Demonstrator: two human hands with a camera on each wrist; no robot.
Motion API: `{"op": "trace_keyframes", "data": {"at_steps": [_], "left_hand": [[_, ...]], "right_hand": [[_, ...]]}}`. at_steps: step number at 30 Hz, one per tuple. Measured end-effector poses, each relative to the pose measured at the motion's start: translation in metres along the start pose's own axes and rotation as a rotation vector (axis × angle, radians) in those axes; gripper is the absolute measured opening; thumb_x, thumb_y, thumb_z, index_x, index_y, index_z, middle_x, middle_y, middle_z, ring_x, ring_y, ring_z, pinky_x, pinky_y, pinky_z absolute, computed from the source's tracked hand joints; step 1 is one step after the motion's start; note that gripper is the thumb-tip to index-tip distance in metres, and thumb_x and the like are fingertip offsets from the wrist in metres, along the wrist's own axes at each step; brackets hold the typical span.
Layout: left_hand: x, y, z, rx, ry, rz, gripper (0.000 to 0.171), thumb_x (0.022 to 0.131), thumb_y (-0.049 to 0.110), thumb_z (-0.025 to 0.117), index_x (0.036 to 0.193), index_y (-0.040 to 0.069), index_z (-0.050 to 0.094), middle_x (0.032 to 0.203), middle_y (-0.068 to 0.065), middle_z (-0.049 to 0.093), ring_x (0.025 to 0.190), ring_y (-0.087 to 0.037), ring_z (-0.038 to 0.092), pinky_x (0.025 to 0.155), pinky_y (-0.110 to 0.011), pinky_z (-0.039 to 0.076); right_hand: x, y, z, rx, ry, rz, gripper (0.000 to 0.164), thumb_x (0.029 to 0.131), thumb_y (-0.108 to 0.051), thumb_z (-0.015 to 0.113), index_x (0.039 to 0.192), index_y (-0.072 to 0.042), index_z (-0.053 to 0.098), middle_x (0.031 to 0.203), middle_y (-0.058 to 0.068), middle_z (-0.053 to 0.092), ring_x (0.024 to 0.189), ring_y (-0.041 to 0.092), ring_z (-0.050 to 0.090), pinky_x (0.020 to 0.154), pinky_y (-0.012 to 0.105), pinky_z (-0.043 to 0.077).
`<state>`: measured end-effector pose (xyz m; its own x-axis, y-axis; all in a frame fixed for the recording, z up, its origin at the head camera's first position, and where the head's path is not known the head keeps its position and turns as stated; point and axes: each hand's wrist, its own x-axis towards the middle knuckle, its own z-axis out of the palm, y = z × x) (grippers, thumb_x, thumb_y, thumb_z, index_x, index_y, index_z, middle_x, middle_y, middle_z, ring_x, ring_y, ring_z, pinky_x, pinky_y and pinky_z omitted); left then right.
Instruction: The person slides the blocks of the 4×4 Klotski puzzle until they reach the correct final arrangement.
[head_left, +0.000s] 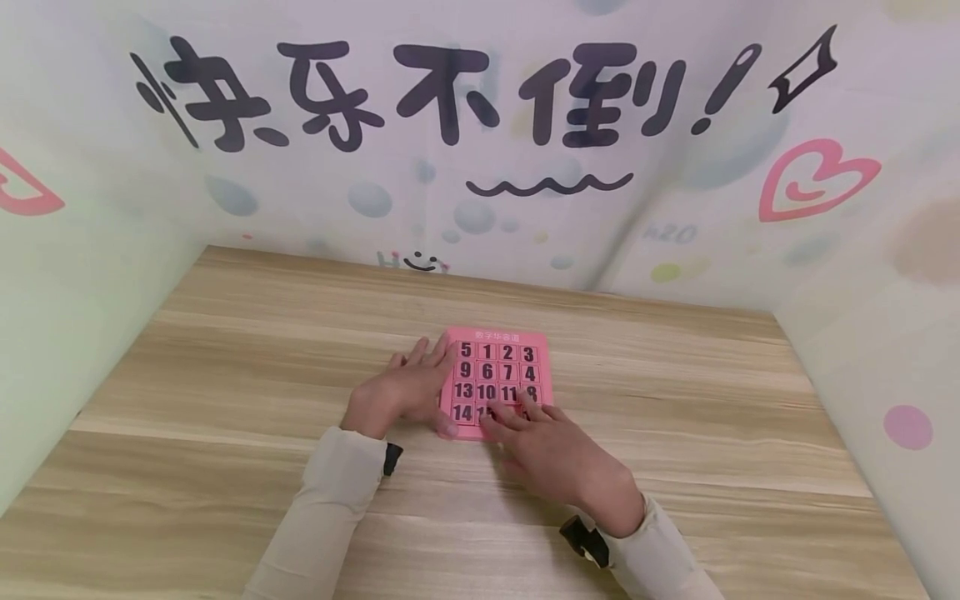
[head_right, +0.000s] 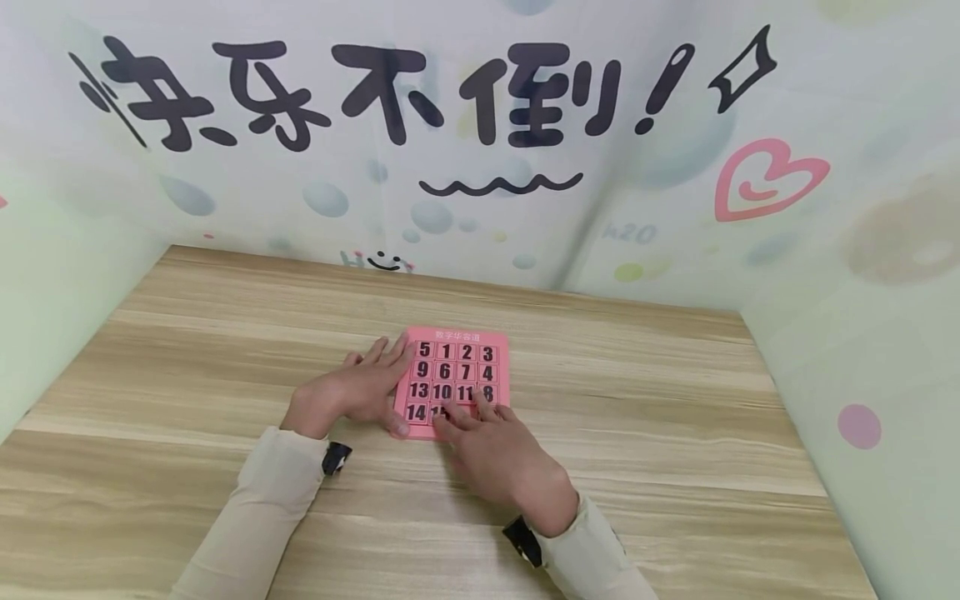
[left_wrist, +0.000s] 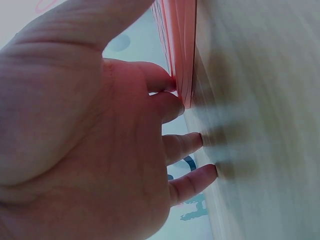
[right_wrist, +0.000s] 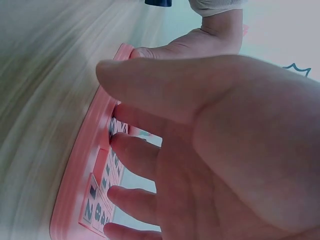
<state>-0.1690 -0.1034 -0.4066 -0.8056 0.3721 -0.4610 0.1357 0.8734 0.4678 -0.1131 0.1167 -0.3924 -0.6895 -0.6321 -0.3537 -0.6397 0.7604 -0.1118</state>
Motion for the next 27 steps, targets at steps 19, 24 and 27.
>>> {"op": "trace_keyframes", "data": {"at_steps": [19, 24, 27], "left_hand": [[0.0008, 0.0003, 0.0002, 0.003, 0.0, -0.009, 0.122, 0.075, 0.039, 0.085, 0.16, 0.009, 0.003, 0.167, -0.005, -0.01, 0.153, -0.032, -0.012, 0.124, -0.054, -0.001], [0.0009, 0.0006, 0.0, 0.011, 0.0, -0.012, 0.122, 0.075, 0.039, 0.085, 0.16, 0.009, 0.003, 0.166, -0.005, -0.011, 0.153, -0.033, -0.012, 0.124, -0.054, -0.001], [0.0011, 0.0007, 0.0002, 0.012, -0.001, -0.014, 0.122, 0.075, 0.039, 0.084, 0.16, 0.009, 0.003, 0.166, -0.005, -0.01, 0.153, -0.032, -0.012, 0.124, -0.054, -0.001]], "right_hand": [[-0.0035, 0.0022, -0.0037, 0.058, -0.01, 0.011, 0.054, 0.101, -0.036, 0.054, 0.151, -0.021, 0.043, 0.162, 0.001, 0.03, 0.149, 0.04, 0.022, 0.118, 0.058, 0.026], [-0.0054, 0.0029, -0.0055, 0.062, -0.008, 0.007, 0.053, 0.101, -0.035, 0.055, 0.151, -0.02, 0.044, 0.162, 0.002, 0.03, 0.149, 0.041, 0.022, 0.118, 0.059, 0.026], [-0.0063, 0.003, -0.0065, 0.068, -0.012, 0.012, 0.053, 0.101, -0.035, 0.055, 0.151, -0.02, 0.044, 0.162, 0.002, 0.03, 0.149, 0.04, 0.022, 0.118, 0.059, 0.027]]}}
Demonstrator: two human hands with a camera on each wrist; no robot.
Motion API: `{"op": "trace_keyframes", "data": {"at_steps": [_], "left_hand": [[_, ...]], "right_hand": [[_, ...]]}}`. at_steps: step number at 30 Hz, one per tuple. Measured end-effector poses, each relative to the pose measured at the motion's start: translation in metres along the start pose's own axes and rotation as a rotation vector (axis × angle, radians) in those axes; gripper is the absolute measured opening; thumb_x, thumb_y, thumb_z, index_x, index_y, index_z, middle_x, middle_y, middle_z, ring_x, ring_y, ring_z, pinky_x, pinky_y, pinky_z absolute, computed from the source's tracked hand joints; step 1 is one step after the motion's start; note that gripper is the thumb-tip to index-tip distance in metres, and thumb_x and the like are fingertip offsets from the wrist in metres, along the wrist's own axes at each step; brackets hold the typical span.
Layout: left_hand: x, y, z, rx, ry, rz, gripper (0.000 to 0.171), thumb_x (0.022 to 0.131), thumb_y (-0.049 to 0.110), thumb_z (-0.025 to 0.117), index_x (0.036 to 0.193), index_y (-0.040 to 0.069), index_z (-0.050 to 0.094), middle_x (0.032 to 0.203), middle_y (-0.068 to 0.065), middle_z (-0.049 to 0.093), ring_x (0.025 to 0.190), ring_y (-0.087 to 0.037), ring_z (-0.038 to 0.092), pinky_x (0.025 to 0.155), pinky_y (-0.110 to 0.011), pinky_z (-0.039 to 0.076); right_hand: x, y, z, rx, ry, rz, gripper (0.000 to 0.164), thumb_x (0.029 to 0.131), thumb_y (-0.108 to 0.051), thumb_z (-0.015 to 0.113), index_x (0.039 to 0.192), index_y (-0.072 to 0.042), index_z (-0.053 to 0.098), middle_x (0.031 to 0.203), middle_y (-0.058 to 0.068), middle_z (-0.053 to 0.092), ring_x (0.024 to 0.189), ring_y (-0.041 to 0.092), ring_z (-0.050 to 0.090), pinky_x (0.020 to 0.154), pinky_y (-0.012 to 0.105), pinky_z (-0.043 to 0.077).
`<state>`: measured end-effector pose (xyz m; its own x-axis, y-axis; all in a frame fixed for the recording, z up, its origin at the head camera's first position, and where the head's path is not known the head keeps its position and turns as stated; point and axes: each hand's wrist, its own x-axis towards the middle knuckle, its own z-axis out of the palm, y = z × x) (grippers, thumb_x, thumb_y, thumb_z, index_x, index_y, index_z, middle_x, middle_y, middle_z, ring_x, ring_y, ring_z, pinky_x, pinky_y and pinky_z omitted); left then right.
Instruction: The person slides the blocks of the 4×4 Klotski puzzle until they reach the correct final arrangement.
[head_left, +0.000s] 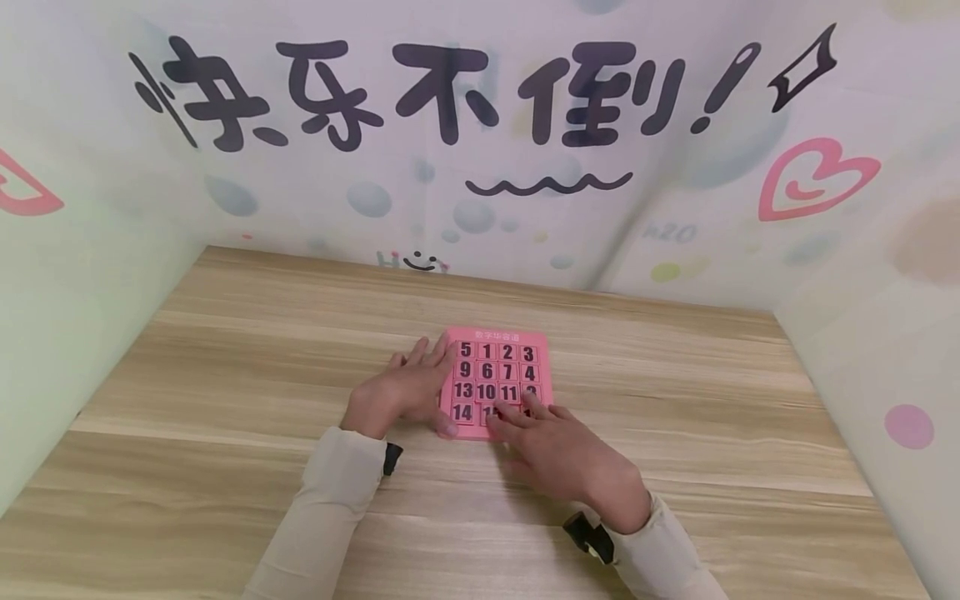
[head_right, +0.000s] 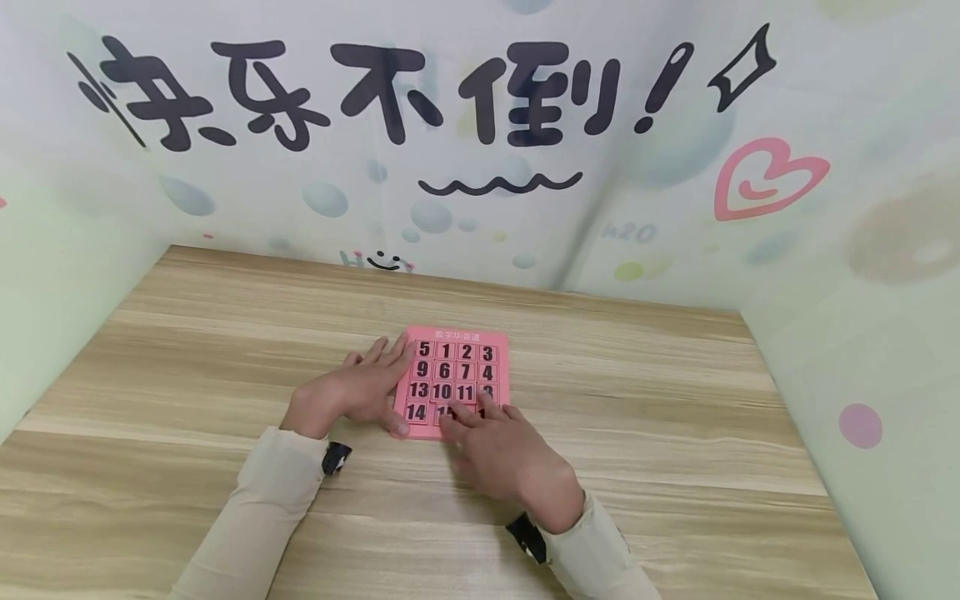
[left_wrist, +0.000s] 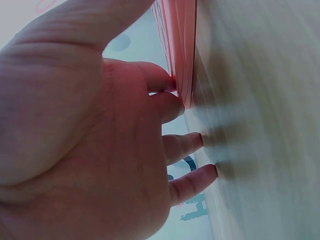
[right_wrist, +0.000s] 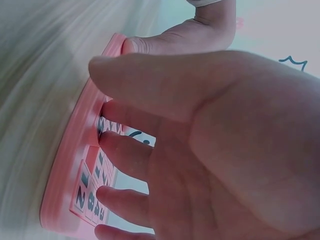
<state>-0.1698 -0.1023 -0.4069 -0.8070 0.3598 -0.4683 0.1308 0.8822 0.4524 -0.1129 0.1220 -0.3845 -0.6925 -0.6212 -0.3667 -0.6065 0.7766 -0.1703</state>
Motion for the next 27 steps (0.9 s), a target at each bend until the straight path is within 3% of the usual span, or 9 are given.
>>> {"op": "trace_keyframes", "data": {"at_steps": [27], "left_hand": [[0.0001, -0.0008, -0.0001, -0.001, -0.006, -0.007, 0.122, 0.075, 0.04, 0.084, 0.16, 0.01, 0.002, 0.166, -0.005, -0.011, 0.153, -0.032, -0.013, 0.124, -0.053, -0.002]], "right_hand": [[-0.0044, 0.0094, -0.0069, 0.021, -0.026, 0.014, 0.049, 0.102, -0.032, 0.054, 0.149, -0.021, 0.047, 0.159, 0.003, 0.037, 0.147, 0.042, 0.027, 0.115, 0.059, 0.031]]}}
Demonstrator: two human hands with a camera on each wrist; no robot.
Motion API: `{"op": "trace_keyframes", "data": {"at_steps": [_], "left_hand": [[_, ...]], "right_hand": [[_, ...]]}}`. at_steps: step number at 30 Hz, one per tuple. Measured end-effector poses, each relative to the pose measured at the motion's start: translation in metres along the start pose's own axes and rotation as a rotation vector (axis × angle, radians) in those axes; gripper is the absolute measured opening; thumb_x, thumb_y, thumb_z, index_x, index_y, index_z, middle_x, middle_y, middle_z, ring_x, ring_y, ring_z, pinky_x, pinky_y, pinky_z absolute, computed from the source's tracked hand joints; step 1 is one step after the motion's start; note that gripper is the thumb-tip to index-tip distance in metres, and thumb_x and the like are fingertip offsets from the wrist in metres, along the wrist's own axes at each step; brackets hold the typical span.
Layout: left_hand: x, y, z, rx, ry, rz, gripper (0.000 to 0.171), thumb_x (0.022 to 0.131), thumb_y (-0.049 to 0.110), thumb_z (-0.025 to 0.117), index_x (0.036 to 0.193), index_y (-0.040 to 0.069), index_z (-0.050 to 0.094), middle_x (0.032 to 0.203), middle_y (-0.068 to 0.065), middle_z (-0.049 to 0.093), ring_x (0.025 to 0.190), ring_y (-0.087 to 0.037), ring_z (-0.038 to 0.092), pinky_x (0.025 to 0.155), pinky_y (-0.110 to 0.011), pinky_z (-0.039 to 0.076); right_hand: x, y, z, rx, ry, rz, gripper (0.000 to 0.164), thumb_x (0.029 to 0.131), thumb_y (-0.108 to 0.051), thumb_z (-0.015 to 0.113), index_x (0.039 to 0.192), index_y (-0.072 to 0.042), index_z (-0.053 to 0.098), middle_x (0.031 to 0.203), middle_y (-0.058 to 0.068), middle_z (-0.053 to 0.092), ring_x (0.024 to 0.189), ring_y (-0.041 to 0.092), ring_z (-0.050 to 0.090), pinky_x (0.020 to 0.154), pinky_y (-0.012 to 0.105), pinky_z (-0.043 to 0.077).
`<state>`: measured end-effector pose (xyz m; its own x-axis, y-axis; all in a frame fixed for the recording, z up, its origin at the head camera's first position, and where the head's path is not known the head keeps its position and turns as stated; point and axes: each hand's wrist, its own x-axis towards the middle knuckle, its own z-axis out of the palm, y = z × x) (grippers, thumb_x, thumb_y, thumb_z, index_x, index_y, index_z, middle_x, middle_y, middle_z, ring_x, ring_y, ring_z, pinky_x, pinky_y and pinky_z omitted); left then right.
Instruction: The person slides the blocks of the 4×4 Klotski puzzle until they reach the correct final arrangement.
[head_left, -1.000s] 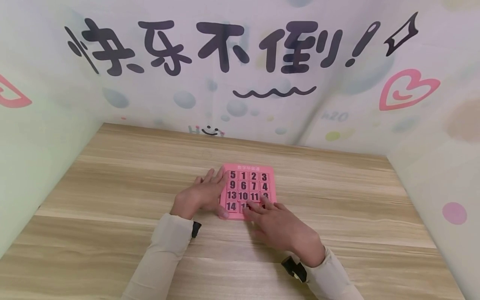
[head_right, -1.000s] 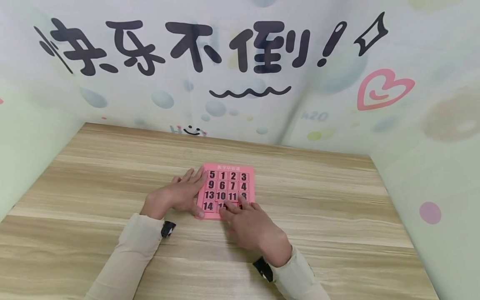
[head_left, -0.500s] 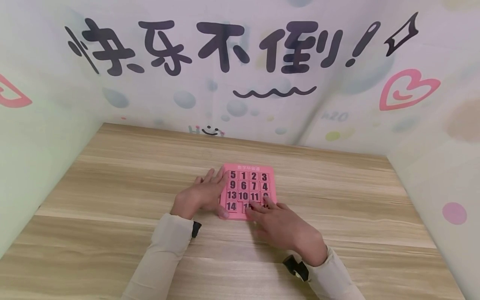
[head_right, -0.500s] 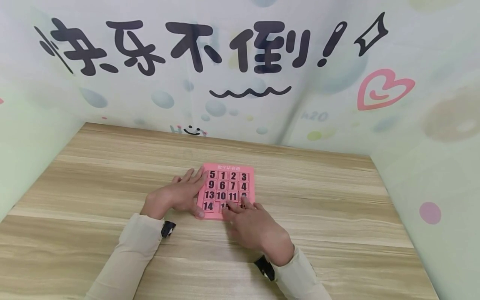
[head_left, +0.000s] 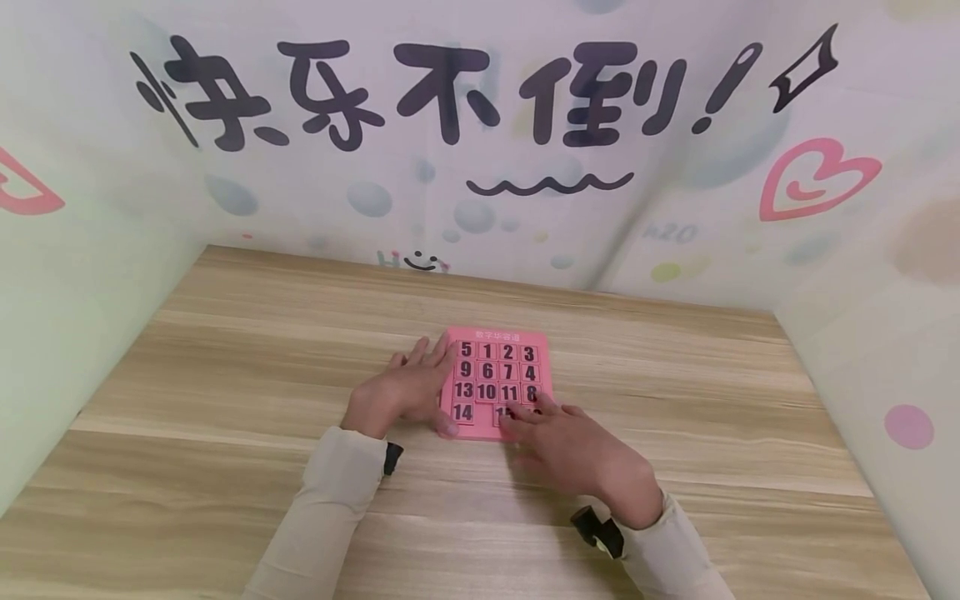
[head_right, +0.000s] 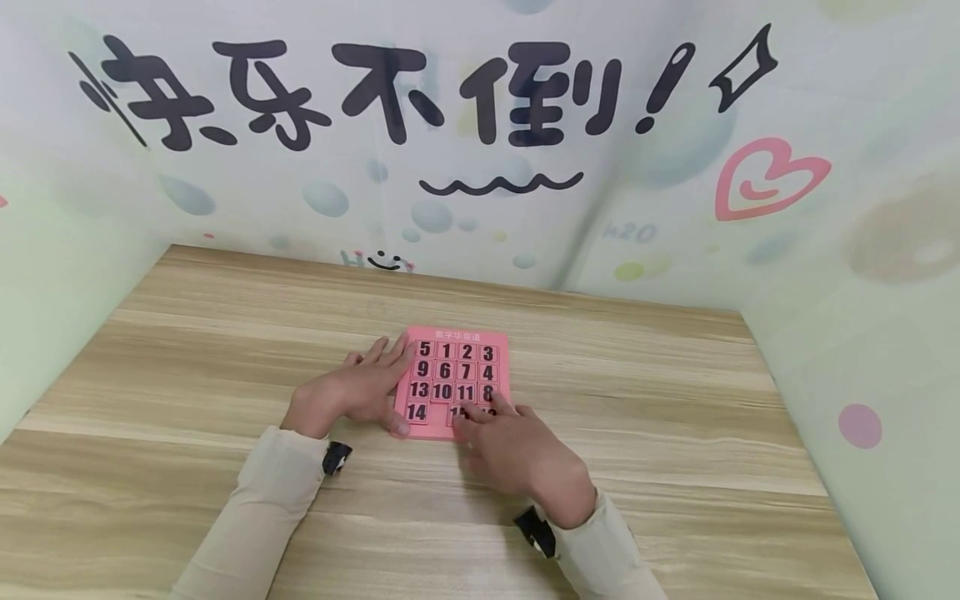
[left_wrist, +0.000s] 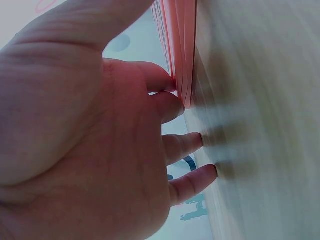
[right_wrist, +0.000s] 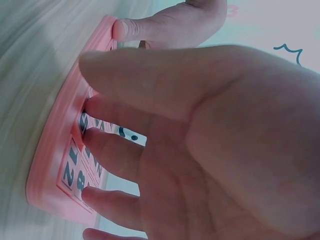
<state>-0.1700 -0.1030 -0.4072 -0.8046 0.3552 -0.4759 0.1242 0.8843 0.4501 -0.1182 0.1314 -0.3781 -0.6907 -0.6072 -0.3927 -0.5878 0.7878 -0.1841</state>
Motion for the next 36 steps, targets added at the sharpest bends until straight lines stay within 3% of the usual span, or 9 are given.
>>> {"op": "trace_keyframes", "data": {"at_steps": [22, 36], "left_hand": [[0.0001, -0.0007, 0.0009, -0.015, 0.007, -0.001, 0.121, 0.075, 0.038, 0.084, 0.16, 0.011, 0.002, 0.166, -0.004, -0.013, 0.153, -0.031, -0.014, 0.124, -0.053, -0.003], [-0.0005, 0.0, 0.0005, -0.01, 0.002, 0.003, 0.121, 0.075, 0.039, 0.084, 0.16, 0.01, 0.002, 0.166, -0.005, -0.012, 0.153, -0.031, -0.014, 0.124, -0.052, -0.002]], "right_hand": [[-0.0022, 0.0046, -0.003, 0.048, 0.002, 0.021, 0.047, 0.102, -0.031, 0.055, 0.147, -0.021, 0.05, 0.156, 0.004, 0.041, 0.145, 0.044, 0.03, 0.115, 0.059, 0.032], [-0.0011, 0.0036, -0.0014, 0.019, 0.038, 0.01, 0.051, 0.1, -0.03, 0.058, 0.149, -0.017, 0.047, 0.158, 0.003, 0.038, 0.146, 0.04, 0.03, 0.115, 0.057, 0.033]]}}
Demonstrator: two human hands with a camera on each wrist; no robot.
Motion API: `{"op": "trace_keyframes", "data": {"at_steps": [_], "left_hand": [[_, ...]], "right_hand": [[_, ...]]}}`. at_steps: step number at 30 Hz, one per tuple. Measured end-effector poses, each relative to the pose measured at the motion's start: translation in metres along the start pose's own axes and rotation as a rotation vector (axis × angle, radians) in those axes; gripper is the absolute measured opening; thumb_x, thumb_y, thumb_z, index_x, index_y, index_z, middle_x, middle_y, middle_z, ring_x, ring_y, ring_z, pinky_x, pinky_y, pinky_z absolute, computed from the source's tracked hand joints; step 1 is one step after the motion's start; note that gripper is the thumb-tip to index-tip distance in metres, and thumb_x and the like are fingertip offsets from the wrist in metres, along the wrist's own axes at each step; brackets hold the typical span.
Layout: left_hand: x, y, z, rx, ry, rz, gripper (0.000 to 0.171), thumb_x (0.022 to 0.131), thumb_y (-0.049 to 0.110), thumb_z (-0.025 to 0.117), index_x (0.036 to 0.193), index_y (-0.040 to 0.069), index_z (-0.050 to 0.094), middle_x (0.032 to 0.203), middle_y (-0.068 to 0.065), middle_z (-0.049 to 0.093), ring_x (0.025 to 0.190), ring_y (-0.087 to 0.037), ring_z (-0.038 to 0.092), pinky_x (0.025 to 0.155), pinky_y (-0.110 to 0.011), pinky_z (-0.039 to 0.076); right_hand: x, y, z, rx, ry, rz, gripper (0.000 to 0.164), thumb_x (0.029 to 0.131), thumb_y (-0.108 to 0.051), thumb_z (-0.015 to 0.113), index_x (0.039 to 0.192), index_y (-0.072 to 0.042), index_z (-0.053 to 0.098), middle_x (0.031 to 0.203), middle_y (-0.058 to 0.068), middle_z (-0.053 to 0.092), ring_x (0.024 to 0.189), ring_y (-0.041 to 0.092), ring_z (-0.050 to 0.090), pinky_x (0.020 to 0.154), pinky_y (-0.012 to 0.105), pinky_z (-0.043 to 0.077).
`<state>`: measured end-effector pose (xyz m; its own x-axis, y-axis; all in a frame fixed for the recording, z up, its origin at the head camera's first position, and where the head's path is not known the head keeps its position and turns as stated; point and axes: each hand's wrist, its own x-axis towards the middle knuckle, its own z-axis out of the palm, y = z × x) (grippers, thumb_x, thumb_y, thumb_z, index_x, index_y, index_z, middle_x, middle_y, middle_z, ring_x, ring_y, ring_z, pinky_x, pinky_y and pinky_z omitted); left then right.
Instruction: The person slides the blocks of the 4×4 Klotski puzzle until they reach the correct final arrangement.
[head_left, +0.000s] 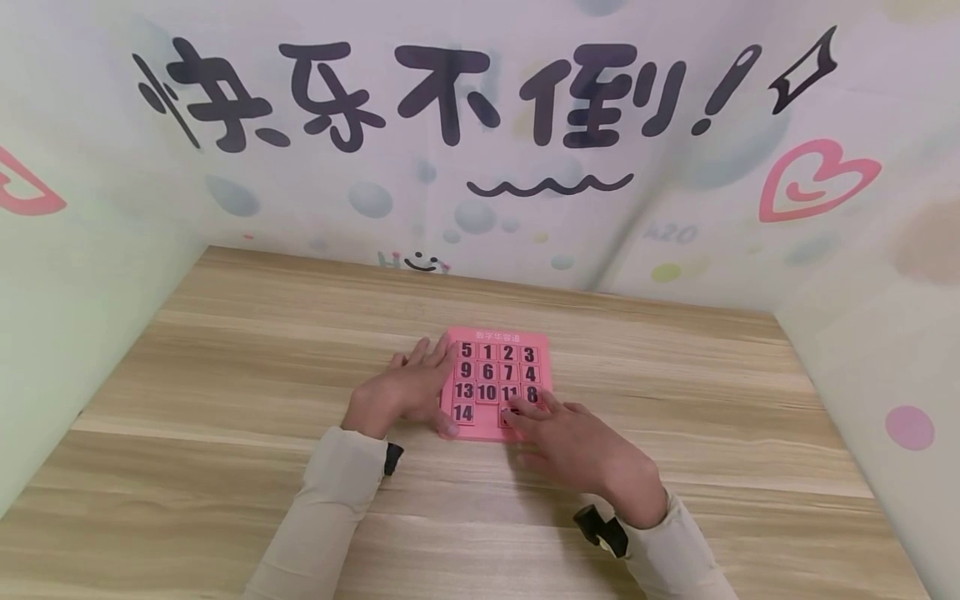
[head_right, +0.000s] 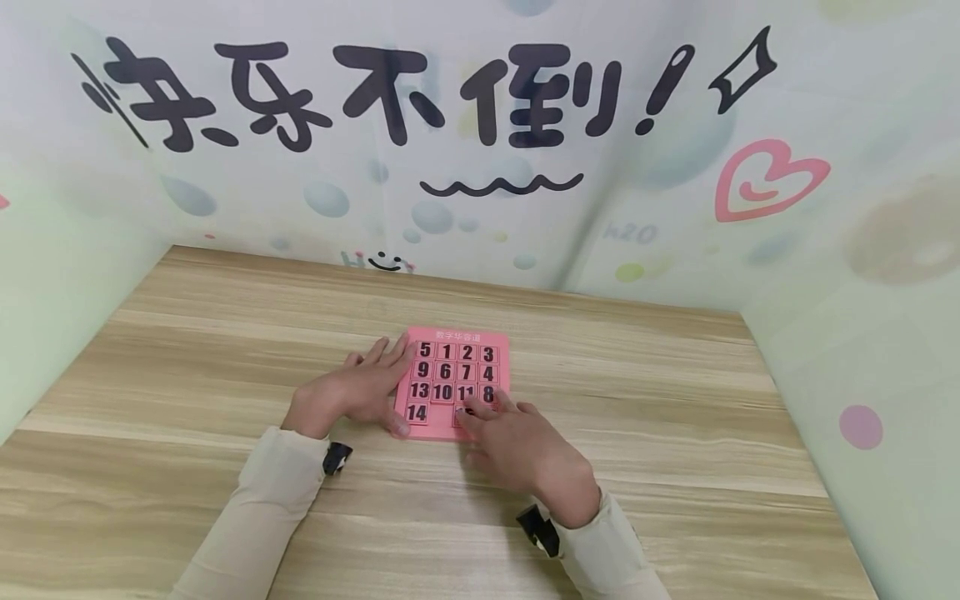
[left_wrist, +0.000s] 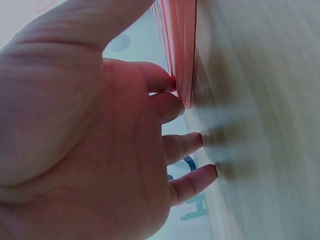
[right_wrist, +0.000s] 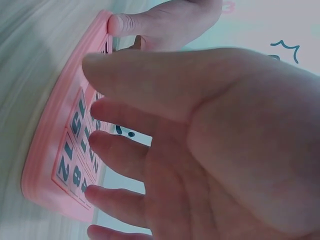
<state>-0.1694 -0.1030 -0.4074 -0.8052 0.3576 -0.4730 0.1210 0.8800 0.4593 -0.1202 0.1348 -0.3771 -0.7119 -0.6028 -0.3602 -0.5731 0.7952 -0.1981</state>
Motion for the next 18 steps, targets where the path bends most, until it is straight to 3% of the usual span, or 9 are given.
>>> {"op": "trace_keyframes", "data": {"at_steps": [7, 13, 18], "left_hand": [[-0.001, -0.001, 0.0, 0.0, 0.001, 0.008, 0.121, 0.076, 0.039, 0.084, 0.16, 0.01, 0.003, 0.166, -0.005, -0.012, 0.153, -0.031, -0.013, 0.124, -0.053, -0.002], [-0.001, -0.001, 0.0, -0.005, 0.006, 0.017, 0.12, 0.076, 0.039, 0.084, 0.16, 0.009, 0.003, 0.166, -0.005, -0.012, 0.153, -0.031, -0.013, 0.124, -0.053, -0.002], [-0.001, -0.001, 0.0, 0.0, 0.006, 0.018, 0.12, 0.076, 0.04, 0.084, 0.16, 0.009, 0.004, 0.166, -0.006, -0.011, 0.153, -0.032, -0.013, 0.124, -0.054, -0.002]], "right_hand": [[0.005, -0.006, 0.006, 0.01, 0.034, -0.032, 0.049, 0.102, -0.028, 0.054, 0.151, -0.023, 0.045, 0.159, 0.001, 0.035, 0.147, 0.04, 0.027, 0.116, 0.059, 0.03], [0.012, -0.014, 0.017, -0.046, 0.068, -0.086, 0.055, 0.103, -0.033, 0.052, 0.154, -0.021, 0.037, 0.162, 0.0, 0.031, 0.148, 0.04, 0.025, 0.117, 0.06, 0.028], [0.016, -0.019, 0.021, -0.071, 0.086, -0.084, 0.058, 0.103, -0.037, 0.051, 0.155, -0.02, 0.035, 0.162, -0.001, 0.028, 0.149, 0.038, 0.024, 0.117, 0.058, 0.028]]}}
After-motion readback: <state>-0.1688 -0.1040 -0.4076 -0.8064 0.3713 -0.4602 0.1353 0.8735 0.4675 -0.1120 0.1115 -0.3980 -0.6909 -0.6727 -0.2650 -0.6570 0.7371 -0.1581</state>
